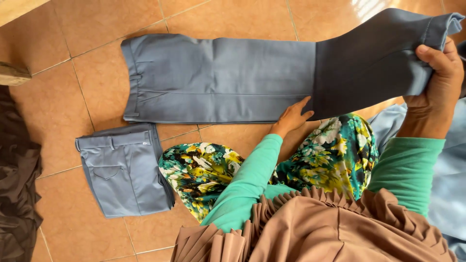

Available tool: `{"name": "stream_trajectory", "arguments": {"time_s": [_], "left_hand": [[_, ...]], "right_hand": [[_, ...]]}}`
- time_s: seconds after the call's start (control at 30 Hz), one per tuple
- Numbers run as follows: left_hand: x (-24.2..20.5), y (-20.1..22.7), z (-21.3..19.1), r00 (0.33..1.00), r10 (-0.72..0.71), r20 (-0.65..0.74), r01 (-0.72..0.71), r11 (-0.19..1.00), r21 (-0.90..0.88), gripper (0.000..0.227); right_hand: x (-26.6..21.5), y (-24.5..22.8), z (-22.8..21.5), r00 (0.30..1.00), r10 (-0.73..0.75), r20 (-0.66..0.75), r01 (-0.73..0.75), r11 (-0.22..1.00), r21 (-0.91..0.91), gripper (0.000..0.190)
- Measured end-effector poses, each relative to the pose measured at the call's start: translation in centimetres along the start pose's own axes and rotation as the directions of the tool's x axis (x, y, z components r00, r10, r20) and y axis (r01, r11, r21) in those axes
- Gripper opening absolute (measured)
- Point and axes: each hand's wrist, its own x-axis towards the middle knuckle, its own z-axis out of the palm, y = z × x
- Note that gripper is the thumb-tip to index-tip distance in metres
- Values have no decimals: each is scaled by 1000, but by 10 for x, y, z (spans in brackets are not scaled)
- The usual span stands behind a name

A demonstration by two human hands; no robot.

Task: Folding trousers and stacking them neatly on the floor in a factory setting.

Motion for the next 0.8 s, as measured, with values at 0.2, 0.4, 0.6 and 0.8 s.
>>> {"name": "stream_trajectory", "arguments": {"time_s": [0.2,0.4,0.6,0.8], "left_hand": [[28,-91,-23,950,-27,-311,-79,943,-323,59],[-44,-119,-107,881,-405,-245,-187,178,-966,90],[-27,-191,-120,614,-584,-532,51,701,-711,59],[-51,-192,-114,445,-355,-822,167,935,-313,47]], "right_hand": [[-9,65,70,992,80,97,-64,986,-157,36],[-49,165,143,821,290,492,-109,925,-364,41],[12,244,38,933,77,351,268,501,-823,31],[35,284,-51,995,79,66,41,287,-957,68]]}}
